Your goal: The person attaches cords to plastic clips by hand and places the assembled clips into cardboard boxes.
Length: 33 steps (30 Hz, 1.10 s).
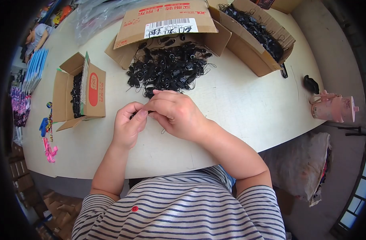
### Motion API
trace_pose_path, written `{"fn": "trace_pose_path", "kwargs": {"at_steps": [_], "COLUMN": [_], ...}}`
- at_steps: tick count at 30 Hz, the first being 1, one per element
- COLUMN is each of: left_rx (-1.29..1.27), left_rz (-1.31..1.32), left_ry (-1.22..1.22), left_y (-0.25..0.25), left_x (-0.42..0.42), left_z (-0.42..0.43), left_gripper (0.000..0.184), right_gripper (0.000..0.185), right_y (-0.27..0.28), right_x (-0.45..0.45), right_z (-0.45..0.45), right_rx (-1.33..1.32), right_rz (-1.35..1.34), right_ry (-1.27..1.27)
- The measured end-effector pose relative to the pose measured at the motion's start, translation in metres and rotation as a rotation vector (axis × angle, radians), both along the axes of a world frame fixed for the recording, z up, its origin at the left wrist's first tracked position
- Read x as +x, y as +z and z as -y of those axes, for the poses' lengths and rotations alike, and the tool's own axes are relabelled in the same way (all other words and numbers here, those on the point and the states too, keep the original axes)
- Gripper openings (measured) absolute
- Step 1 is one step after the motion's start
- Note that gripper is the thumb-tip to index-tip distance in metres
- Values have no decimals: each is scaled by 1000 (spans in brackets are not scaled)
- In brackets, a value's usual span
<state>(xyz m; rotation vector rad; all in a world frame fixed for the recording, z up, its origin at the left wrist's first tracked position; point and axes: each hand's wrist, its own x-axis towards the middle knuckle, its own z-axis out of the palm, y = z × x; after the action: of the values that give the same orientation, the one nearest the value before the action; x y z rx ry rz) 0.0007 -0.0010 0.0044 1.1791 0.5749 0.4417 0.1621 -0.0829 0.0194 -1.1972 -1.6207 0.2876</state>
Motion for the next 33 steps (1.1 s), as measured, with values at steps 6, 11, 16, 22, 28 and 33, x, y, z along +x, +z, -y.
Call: {"fn": "trace_pose_path", "kwargs": {"at_steps": [6,11,16,22,28,33], "left_rx": [-31,-12,-45,-61,-34,-74], "left_rz": [-16,-41,37,46,5,34], "left_ry": [15,17,30,40,30,49], "left_y": [-2,-3,-8,-6,-2,-5], "left_x": [1,2,1,2,3,0], "left_z": [-1,0,-1,0,0,-1], "left_gripper": [16,16,20,19,14,17], "right_gripper": [24,21,25,25,26,31], "right_y": [0,2,1,2,1,0], "right_x": [1,2,5,3,4,2], "right_z": [0,-2,-1,-1,-2,-2], "right_rx": [-65,-9,-23,-4,20,25], "right_rz": [-4,-39,-7,-15,-2,2], "right_ry": [-19,-17,-4,-29,-30,-67]}}
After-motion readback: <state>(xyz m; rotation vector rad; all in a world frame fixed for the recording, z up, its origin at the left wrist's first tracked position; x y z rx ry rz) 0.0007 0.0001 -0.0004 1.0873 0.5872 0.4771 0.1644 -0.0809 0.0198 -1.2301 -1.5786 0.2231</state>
